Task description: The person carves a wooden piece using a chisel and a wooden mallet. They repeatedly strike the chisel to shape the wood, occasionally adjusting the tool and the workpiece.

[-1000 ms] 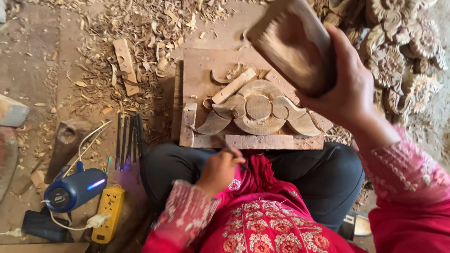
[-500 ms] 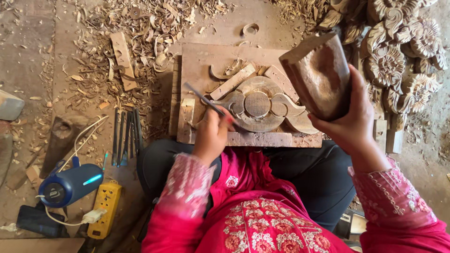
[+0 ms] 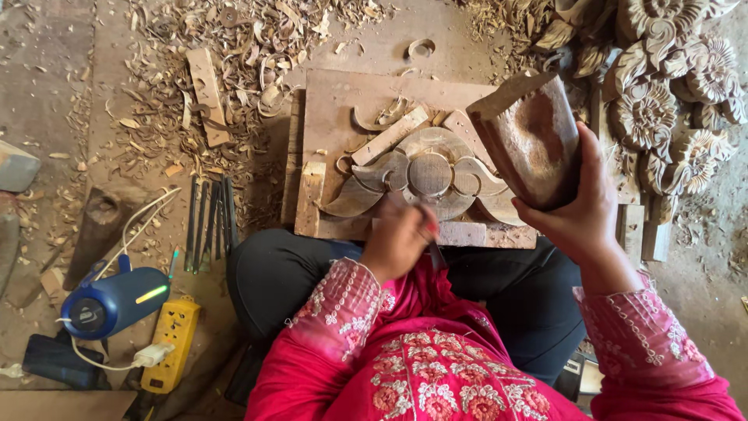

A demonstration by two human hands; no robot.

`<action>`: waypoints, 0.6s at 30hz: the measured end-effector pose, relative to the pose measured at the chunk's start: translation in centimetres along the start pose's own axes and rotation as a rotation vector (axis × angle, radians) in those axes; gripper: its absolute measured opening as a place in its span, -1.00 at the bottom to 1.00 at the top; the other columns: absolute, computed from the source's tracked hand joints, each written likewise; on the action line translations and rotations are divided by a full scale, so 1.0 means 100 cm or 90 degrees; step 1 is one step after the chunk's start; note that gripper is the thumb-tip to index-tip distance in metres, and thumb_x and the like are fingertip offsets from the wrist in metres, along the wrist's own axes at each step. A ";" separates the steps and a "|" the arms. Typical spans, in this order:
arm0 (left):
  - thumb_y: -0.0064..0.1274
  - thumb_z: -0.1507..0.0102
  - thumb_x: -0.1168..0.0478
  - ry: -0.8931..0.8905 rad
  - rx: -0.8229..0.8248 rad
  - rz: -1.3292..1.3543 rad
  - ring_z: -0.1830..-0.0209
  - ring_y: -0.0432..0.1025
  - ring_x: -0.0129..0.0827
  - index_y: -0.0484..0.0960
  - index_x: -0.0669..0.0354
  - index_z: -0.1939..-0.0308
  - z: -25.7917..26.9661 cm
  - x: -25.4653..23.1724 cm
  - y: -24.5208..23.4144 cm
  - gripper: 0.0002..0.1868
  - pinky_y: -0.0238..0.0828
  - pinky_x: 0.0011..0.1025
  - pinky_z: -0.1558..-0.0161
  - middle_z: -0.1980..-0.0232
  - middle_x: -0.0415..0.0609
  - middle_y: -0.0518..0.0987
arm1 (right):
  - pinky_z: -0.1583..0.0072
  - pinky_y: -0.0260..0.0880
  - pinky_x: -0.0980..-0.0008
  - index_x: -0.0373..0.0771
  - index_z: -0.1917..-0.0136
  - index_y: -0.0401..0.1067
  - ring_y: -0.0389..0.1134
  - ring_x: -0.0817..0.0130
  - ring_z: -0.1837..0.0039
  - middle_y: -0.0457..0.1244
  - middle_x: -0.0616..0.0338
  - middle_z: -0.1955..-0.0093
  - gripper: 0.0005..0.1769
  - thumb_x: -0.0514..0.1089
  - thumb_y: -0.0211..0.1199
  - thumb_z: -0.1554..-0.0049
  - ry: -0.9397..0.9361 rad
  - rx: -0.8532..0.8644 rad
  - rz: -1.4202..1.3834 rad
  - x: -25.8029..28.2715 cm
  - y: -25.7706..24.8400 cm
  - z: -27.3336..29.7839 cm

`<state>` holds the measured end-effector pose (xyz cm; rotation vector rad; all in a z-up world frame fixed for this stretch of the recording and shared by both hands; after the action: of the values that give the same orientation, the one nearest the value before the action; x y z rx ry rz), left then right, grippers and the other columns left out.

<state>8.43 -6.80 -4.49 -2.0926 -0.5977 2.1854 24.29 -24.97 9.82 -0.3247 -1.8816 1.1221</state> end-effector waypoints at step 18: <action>0.10 -0.37 0.19 0.273 -0.149 0.044 0.06 0.39 -0.28 0.62 -0.05 -0.15 -0.023 -0.102 -0.021 -0.74 0.22 -0.24 -0.09 0.15 -0.15 0.55 | -0.47 0.28 0.23 -0.21 -0.70 -0.02 0.25 0.15 -0.50 0.18 -0.07 -0.50 0.31 -0.03 0.62 0.17 0.133 -0.015 -0.033 -0.039 0.003 0.051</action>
<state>10.98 -7.44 5.89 -2.6276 -0.7717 1.6738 22.34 -30.11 6.42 -0.3899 -1.7108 0.9924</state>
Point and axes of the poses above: each hand's wrist, its own z-axis away from the middle knuckle, its own y-axis out of the palm, x = y × z, the point moved 10 cm from there along -z, towards the middle knuckle
